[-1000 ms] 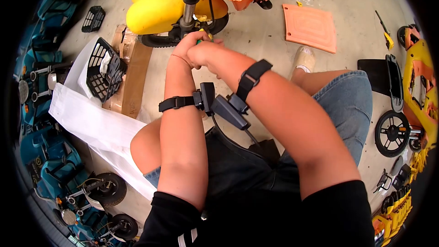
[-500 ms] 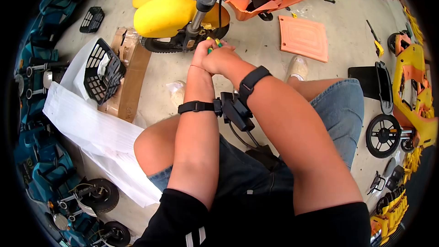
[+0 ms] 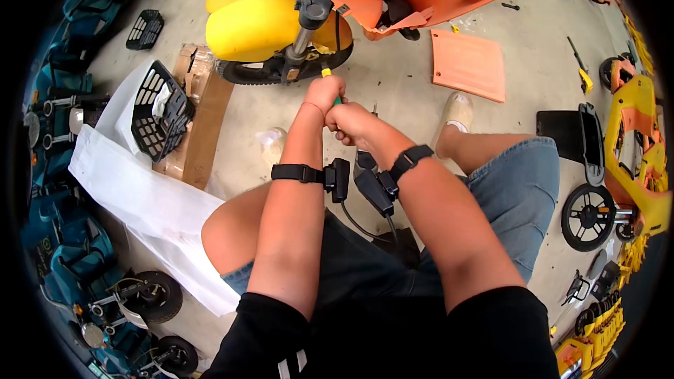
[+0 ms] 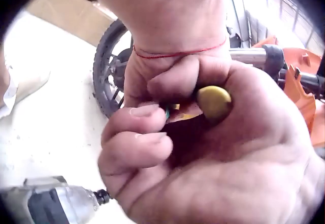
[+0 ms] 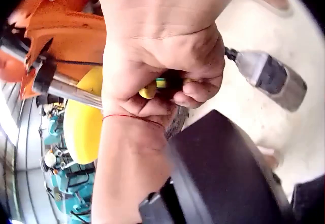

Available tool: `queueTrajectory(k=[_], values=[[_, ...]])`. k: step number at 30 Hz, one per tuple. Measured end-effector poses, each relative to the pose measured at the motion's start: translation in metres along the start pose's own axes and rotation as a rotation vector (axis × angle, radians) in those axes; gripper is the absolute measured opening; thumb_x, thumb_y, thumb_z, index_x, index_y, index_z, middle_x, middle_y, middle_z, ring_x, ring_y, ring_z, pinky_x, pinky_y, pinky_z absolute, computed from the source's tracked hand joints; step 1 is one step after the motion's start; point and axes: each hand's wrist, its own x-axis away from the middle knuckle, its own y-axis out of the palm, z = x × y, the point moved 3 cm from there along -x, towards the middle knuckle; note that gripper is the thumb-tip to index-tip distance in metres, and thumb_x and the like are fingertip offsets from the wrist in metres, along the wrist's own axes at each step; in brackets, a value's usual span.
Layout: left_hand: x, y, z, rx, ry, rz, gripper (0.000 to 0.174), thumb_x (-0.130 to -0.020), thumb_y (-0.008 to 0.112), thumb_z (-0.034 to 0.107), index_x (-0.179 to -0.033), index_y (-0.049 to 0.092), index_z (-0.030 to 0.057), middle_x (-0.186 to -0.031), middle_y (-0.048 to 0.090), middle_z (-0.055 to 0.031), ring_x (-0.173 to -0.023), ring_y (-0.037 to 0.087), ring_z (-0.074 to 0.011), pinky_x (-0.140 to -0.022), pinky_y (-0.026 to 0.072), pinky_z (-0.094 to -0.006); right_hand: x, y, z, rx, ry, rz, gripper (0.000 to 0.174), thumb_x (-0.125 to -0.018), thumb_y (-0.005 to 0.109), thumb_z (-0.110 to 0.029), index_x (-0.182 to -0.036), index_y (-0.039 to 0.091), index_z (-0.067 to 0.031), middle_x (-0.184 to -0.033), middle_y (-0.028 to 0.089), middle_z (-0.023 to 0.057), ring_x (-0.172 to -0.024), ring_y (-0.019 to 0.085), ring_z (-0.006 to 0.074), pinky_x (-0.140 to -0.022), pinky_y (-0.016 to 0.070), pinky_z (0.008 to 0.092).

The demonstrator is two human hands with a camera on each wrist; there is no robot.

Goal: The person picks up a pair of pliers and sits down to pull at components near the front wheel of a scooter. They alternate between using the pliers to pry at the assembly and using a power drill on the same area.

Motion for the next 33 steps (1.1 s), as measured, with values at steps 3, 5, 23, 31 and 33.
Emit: queueTrajectory(k=[3,5,23,31,33], values=[[-0.003,-0.003,0.007,-0.591,0.118,0.224,0.027,-0.074,0.055,0.018,-0.086,0.064,-0.0035,-0.094,0.069,-0.0230,-0.095,0.069,-0.0292,-0.078,0.0517,-0.0353,-0.021,0.008,0.030,-0.380,-0.058,-0.303,0.007,-0.071,0.052,-0.004,-0.073,0.047,-0.0081,-0.069,0.047,0.0021,-0.055,0.043,0.0113,-0.046,0.0329,0.0248],[0.024,-0.003,0.021,-0.716,0.010,0.298,0.041,-0.075,0.056,0.021,-0.105,0.060,-0.0062,-0.111,0.065,-0.0251,-0.106,0.065,-0.0323,-0.088,0.0497,-0.0357,-0.029,0.023,0.044,-0.656,-0.046,-0.354,0.003,-0.073,0.051,-0.006,-0.074,0.049,-0.0081,-0.070,0.048,0.0020,-0.056,0.043,0.0116,-0.049,0.0352,0.0262],[0.025,-0.002,0.008,-0.569,0.075,0.264,0.055,-0.081,0.066,0.045,-0.109,0.055,-0.0015,-0.103,0.068,-0.0175,-0.091,0.069,-0.0235,-0.068,0.0528,-0.0347,-0.039,-0.002,0.044,-0.688,-0.014,-0.672,0.022,-0.072,0.054,-0.008,-0.094,0.053,-0.0057,-0.078,0.052,0.0019,-0.065,0.047,0.0149,-0.056,0.0389,0.0265],[0.026,-0.002,-0.023,0.831,0.062,-0.562,0.043,-0.092,0.056,0.032,-0.121,0.051,0.0000,-0.099,0.062,-0.0093,-0.102,0.061,-0.0270,-0.088,0.0516,-0.0411,-0.016,0.005,0.030,-0.869,-0.006,-0.854,0.031,-0.070,0.056,-0.015,-0.098,0.053,-0.0025,-0.076,0.048,0.0024,-0.065,0.046,0.0159,-0.055,0.0376,0.0260],[0.020,0.006,-0.024,0.984,0.126,-0.665,0.045,-0.093,0.055,0.030,-0.125,0.048,0.0009,-0.103,0.061,-0.0089,-0.107,0.057,-0.0271,-0.096,0.0467,-0.0431,-0.018,0.002,0.028,-0.904,0.000,-0.911,0.033,-0.070,0.056,-0.016,-0.099,0.054,-0.0024,-0.076,0.048,0.0023,-0.066,0.046,0.0158,-0.055,0.0375,0.0258]])
